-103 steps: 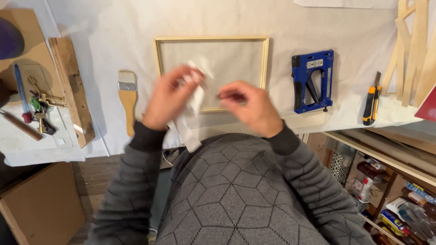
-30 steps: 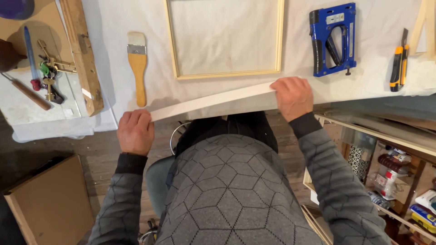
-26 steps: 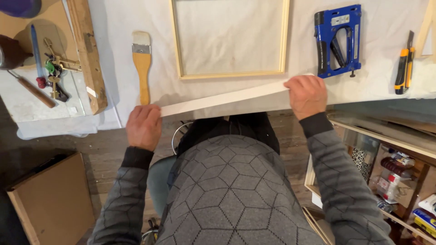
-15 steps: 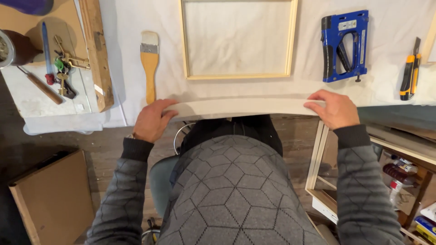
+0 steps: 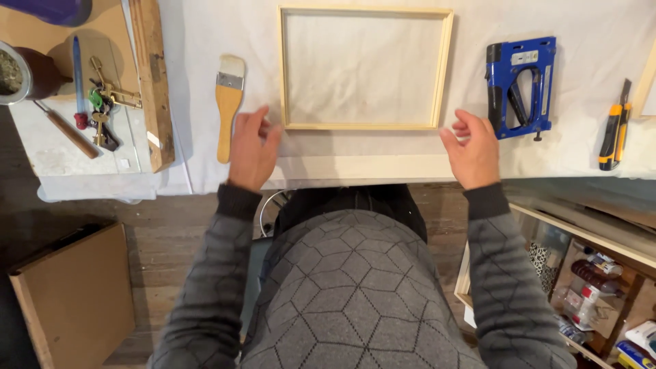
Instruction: The person is assembling a picture frame, cleaning the glass, and preparing components like the backing and spacers.
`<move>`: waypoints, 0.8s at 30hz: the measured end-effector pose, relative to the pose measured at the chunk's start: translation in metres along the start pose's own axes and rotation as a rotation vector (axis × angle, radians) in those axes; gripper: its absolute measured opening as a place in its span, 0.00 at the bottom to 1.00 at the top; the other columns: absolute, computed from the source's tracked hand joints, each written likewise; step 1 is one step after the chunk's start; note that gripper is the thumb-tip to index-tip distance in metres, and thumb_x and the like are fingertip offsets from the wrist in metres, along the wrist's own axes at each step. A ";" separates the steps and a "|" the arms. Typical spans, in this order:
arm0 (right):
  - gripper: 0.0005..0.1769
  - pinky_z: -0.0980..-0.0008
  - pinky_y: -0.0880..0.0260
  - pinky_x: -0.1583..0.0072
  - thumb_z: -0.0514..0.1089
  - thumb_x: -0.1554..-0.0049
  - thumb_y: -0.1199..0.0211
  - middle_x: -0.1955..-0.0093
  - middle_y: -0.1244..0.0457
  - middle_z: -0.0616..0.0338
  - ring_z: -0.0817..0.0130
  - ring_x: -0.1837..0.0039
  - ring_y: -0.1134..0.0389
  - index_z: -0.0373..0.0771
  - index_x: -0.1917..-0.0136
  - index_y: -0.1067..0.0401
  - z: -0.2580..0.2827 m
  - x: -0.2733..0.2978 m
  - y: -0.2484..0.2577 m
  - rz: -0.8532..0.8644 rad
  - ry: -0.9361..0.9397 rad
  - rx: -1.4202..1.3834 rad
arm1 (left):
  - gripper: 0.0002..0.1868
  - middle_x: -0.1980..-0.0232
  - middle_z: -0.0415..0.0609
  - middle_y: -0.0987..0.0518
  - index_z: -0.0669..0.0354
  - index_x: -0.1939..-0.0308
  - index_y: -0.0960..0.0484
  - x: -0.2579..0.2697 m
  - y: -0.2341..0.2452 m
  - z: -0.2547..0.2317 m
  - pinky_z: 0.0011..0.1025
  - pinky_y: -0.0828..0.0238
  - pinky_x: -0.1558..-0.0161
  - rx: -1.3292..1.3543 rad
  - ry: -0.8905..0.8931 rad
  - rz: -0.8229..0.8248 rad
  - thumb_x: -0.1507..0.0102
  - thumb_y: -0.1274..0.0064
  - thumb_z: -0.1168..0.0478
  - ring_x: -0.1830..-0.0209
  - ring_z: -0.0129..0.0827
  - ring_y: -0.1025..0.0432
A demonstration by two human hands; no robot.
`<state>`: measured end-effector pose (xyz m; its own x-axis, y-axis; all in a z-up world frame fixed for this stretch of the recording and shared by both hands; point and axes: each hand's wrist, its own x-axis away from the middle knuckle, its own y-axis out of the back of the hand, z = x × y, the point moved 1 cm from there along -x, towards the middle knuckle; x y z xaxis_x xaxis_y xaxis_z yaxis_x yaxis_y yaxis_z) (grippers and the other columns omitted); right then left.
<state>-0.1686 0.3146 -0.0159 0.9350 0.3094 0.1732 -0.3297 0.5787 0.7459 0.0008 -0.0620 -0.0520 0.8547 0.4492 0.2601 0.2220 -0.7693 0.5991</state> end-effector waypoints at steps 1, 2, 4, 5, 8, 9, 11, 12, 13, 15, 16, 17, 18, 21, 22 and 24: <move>0.24 0.68 0.27 0.47 0.42 0.40 0.31 0.45 0.36 0.50 0.64 0.47 0.32 0.32 0.33 0.29 -0.013 -0.011 -0.010 -0.003 0.002 0.001 | 0.23 0.50 0.55 0.27 0.63 0.37 0.25 -0.018 -0.012 0.010 0.35 0.27 0.55 0.001 -0.003 -0.002 0.35 0.43 0.59 0.56 0.42 0.27; 0.22 0.69 0.27 0.46 0.41 0.36 0.33 0.45 0.36 0.49 0.64 0.47 0.31 0.32 0.31 0.29 -0.026 -0.020 -0.020 -0.036 0.035 -0.016 | 0.22 0.51 0.54 0.28 0.64 0.35 0.25 -0.032 -0.024 0.020 0.34 0.28 0.52 0.027 -0.035 -0.046 0.32 0.45 0.61 0.55 0.41 0.28; 0.20 0.69 0.27 0.44 0.40 0.33 0.35 0.45 0.35 0.49 0.64 0.46 0.31 0.32 0.29 0.29 -0.037 -0.038 -0.035 -0.066 0.072 -0.032 | 0.21 0.51 0.54 0.28 0.64 0.33 0.25 -0.055 -0.039 0.030 0.34 0.29 0.50 0.055 -0.066 -0.093 0.29 0.47 0.62 0.54 0.41 0.28; 0.19 0.70 0.27 0.45 0.38 0.34 0.35 0.46 0.34 0.49 0.65 0.48 0.30 0.32 0.31 0.27 -0.036 -0.045 -0.041 -0.065 0.013 -0.076 | 0.19 0.51 0.54 0.27 0.64 0.34 0.23 -0.064 -0.042 0.029 0.33 0.29 0.50 0.092 -0.064 -0.111 0.29 0.47 0.63 0.53 0.40 0.28; 0.19 0.73 0.28 0.44 0.33 0.38 0.35 0.45 0.32 0.52 0.70 0.47 0.29 0.32 0.33 0.26 -0.039 -0.061 -0.051 -0.061 -0.112 -0.332 | 0.17 0.53 0.52 0.24 0.63 0.38 0.18 -0.077 -0.034 0.009 0.30 0.29 0.51 0.210 -0.009 -0.126 0.30 0.48 0.65 0.55 0.35 0.28; 0.20 0.75 0.28 0.42 0.31 0.39 0.36 0.43 0.30 0.54 0.72 0.45 0.30 0.30 0.33 0.27 -0.041 -0.062 -0.054 -0.054 -0.187 -0.541 | 0.16 0.54 0.50 0.22 0.63 0.40 0.16 -0.077 -0.028 0.001 0.28 0.28 0.53 0.294 0.049 -0.116 0.32 0.47 0.65 0.58 0.32 0.28; 0.21 0.75 0.28 0.39 0.29 0.40 0.37 0.41 0.30 0.54 0.72 0.41 0.29 0.29 0.33 0.28 -0.033 -0.062 -0.041 -0.016 -0.176 -0.642 | 0.16 0.56 0.47 0.19 0.62 0.42 0.16 -0.073 -0.024 0.007 0.26 0.27 0.54 0.374 0.102 -0.101 0.33 0.46 0.66 0.59 0.28 0.27; 0.21 0.75 0.28 0.36 0.27 0.40 0.39 0.39 0.30 0.54 0.72 0.38 0.28 0.28 0.33 0.30 -0.029 -0.061 -0.033 0.010 -0.174 -0.737 | 0.16 0.57 0.45 0.17 0.62 0.43 0.15 -0.073 -0.024 0.010 0.23 0.27 0.56 0.460 0.149 -0.071 0.35 0.45 0.66 0.61 0.25 0.26; 0.21 0.75 0.28 0.36 0.27 0.40 0.39 0.39 0.30 0.54 0.72 0.38 0.28 0.28 0.33 0.30 -0.026 -0.064 -0.030 0.013 -0.172 -0.738 | 0.16 0.57 0.45 0.17 0.62 0.43 0.15 -0.072 -0.023 0.009 0.23 0.27 0.56 0.459 0.150 -0.074 0.35 0.45 0.66 0.61 0.25 0.26; 0.21 0.73 0.28 0.35 0.26 0.40 0.37 0.39 0.30 0.51 0.69 0.39 0.28 0.25 0.34 0.29 -0.019 -0.063 -0.022 0.002 -0.166 -0.730 | 0.16 0.57 0.43 0.16 0.63 0.44 0.16 -0.057 -0.022 0.010 0.21 0.26 0.58 0.590 0.237 -0.043 0.36 0.43 0.67 0.61 0.22 0.25; 0.21 0.73 0.28 0.35 0.26 0.40 0.37 0.39 0.30 0.51 0.69 0.39 0.28 0.25 0.34 0.29 -0.016 -0.065 -0.021 0.005 -0.156 -0.730 | 0.16 0.57 0.43 0.16 0.63 0.44 0.16 -0.061 -0.017 0.001 0.21 0.26 0.58 0.593 0.233 -0.052 0.36 0.43 0.67 0.61 0.22 0.25; 0.21 0.73 0.27 0.36 0.26 0.41 0.36 0.39 0.30 0.51 0.70 0.39 0.28 0.26 0.34 0.29 -0.013 -0.066 -0.021 0.011 -0.180 -0.706 | 0.16 0.55 0.43 0.17 0.63 0.44 0.15 -0.066 -0.012 -0.008 0.22 0.26 0.59 0.592 0.226 -0.066 0.36 0.44 0.68 0.62 0.23 0.26; 0.22 0.73 0.27 0.37 0.26 0.42 0.36 0.40 0.31 0.52 0.71 0.39 0.28 0.27 0.34 0.29 -0.010 -0.061 -0.019 0.028 -0.216 -0.677 | 0.16 0.54 0.43 0.19 0.64 0.44 0.15 -0.062 -0.007 -0.016 0.22 0.25 0.59 0.592 0.234 -0.078 0.35 0.45 0.68 0.63 0.23 0.27; 0.24 0.73 0.26 0.39 0.26 0.44 0.36 0.41 0.31 0.54 0.72 0.41 0.28 0.28 0.34 0.29 -0.016 -0.060 -0.034 0.021 -0.230 -0.671 | 0.15 0.50 0.45 0.22 0.64 0.44 0.15 -0.066 -0.011 -0.007 0.24 0.24 0.57 0.542 0.194 -0.114 0.35 0.46 0.68 0.61 0.26 0.27; 0.24 0.73 0.26 0.39 0.26 0.44 0.36 0.41 0.31 0.54 0.72 0.41 0.28 0.28 0.34 0.29 -0.017 -0.061 -0.038 0.031 -0.224 -0.669 | 0.15 0.50 0.45 0.22 0.64 0.44 0.15 -0.069 -0.009 -0.008 0.24 0.24 0.57 0.544 0.197 -0.125 0.35 0.46 0.68 0.61 0.26 0.27; 0.22 0.74 0.26 0.40 0.27 0.41 0.35 0.41 0.31 0.54 0.72 0.42 0.29 0.29 0.33 0.28 -0.019 -0.058 -0.047 0.000 -0.234 -0.659 | 0.15 0.49 0.48 0.23 0.62 0.44 0.15 -0.070 -0.005 -0.011 0.28 0.26 0.54 0.432 0.135 -0.124 0.35 0.45 0.68 0.57 0.31 0.26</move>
<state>-0.2096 0.2841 -0.0728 0.9141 0.1815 0.3626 -0.2710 0.9386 0.2135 -0.0656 -0.0844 -0.0651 0.7470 0.5830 0.3194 0.5182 -0.8117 0.2695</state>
